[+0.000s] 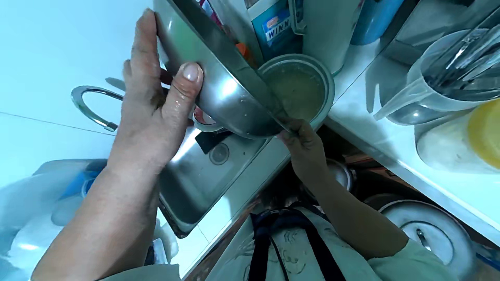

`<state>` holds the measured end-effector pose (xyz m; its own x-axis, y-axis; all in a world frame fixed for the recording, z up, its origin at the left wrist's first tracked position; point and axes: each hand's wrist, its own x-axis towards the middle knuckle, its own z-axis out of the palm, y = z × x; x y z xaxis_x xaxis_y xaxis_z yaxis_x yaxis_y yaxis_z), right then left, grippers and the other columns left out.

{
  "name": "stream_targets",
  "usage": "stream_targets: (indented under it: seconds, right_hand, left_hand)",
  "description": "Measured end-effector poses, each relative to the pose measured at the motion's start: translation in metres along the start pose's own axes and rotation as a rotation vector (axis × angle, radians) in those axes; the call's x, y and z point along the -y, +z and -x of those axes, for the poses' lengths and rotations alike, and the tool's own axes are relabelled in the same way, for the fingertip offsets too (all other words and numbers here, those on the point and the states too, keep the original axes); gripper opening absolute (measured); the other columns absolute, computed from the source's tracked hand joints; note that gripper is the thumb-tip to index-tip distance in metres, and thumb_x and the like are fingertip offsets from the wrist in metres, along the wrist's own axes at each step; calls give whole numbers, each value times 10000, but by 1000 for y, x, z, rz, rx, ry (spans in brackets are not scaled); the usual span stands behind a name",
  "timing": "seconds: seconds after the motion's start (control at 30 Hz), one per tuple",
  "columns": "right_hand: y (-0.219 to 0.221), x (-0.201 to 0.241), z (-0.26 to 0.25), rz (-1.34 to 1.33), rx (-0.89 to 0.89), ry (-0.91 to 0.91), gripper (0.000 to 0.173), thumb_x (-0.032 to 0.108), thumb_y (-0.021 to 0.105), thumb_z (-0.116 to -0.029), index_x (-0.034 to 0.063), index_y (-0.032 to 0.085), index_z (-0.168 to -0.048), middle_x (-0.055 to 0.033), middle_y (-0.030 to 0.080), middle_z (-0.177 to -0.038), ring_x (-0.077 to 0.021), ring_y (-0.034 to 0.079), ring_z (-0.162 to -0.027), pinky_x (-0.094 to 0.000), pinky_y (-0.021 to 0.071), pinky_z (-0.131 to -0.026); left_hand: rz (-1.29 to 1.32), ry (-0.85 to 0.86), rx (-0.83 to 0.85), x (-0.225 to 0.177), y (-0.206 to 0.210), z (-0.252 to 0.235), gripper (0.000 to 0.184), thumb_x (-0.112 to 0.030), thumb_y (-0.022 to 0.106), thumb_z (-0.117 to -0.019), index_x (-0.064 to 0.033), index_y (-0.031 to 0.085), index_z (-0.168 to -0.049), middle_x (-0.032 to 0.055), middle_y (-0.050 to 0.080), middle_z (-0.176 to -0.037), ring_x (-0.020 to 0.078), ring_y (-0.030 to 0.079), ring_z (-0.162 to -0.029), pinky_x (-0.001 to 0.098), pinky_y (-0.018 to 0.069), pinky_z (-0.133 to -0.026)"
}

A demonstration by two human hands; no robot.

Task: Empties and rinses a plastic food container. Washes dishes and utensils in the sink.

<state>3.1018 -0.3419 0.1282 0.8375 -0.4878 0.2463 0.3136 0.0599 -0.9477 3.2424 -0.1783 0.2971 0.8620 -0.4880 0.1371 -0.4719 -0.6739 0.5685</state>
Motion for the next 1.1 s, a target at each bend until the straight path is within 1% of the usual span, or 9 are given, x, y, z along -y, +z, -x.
stream_targets:
  seconds: [0.13, 0.43, 0.53, 0.63, 0.7, 0.77, 0.87, 0.97, 1.1]
  right_hand:
    - [13, 6, 9, -106, -43, 87, 147, 157, 570, -1052, 43, 607, -1137, -12, 655, -1055, -32, 652, -953, -260, 581, -894]
    - [20, 4, 10, -178, -75, 141, 179, 177, 578, -1050, 30, 624, -1142, -47, 663, -1110, -59, 657, -979, -254, 577, -872]
    - [20, -5, 9, -48, -23, 65, 181, 143, 674, -990, 2, 638, -1097, -110, 674, -1212, -102, 673, -1037, -269, 581, -885]
    - [17, -14, 8, 144, 48, -10, 223, 167, 722, -950, -11, 691, -1081, -152, 659, -1263, -173, 656, -1143, -339, 566, -969]
    - [16, -19, 7, 289, 94, -67, 192, 138, 723, -930, 7, 715, -1070, -155, 662, -1305, -226, 629, -1233, -399, 532, -1028]
    - [16, -22, 6, 380, 161, -101, 170, 111, 717, -925, 24, 718, -1071, -145, 645, -1357, -242, 614, -1272, -436, 520, -1046]
    - [11, -13, -1, 504, 346, -60, 178, 72, 693, -929, 36, 724, -1101, -130, 596, -1439, -224, 635, -1237, -423, 542, -1007]
    - [-2, 30, -17, 889, 664, 105, 351, 155, 611, -1002, 205, 661, -1345, -41, 530, -1528, -229, 681, -1155, -454, 588, -904]
    - [2, 64, -49, 1175, 561, -89, 261, 129, 563, -1015, 132, 725, -1220, -123, 720, -1157, -338, 721, -903, -568, 584, -717]
  left_hand:
    - [-47, 115, -14, -11, 5, -20, 775, -702, 462, -977, -316, 284, -1624, 150, 473, -1478, 194, 654, -1133, 372, 637, -770]
    - [-78, 153, -36, -21, 18, -39, 733, -711, 473, -968, -307, 396, -1575, 130, 509, -1405, 164, 628, -1138, 340, 614, -796]
    - [52, 44, 0, -16, 15, -24, 669, -656, 425, -1011, -322, 352, -1586, 20, 575, -1387, 124, 662, -1102, 338, 628, -768]
    - [361, -140, 79, -2, 12, 0, 632, -696, 191, -1027, -338, 386, -1510, -77, 597, -1350, 159, 665, -1121, 416, 629, -779]
    - [562, -241, 105, 11, 14, 19, 704, -797, 281, -953, -351, 398, -1485, -82, 641, -1315, 170, 698, -1089, 423, 640, -759]
    - [737, -324, 51, 26, 22, 37, 654, -566, 556, -1002, -332, 273, -1542, 0, 684, -1181, 172, 740, -842, 358, 646, -629]
    - [869, -480, -171, 32, 36, 51, 754, 40, 555, -963, -327, 235, -1538, 26, 662, -1099, 124, 703, -704, 275, 611, -535]
    - [946, -491, -268, 42, 37, 62, 904, 148, 499, -899, -339, 175, -1589, 17, 627, -1235, 123, 714, -889, 298, 631, -664]
    - [1042, -459, -308, 50, 33, 71, 888, 170, 492, -886, -329, 195, -1559, 11, 628, -1212, 117, 708, -893, 288, 626, -676]
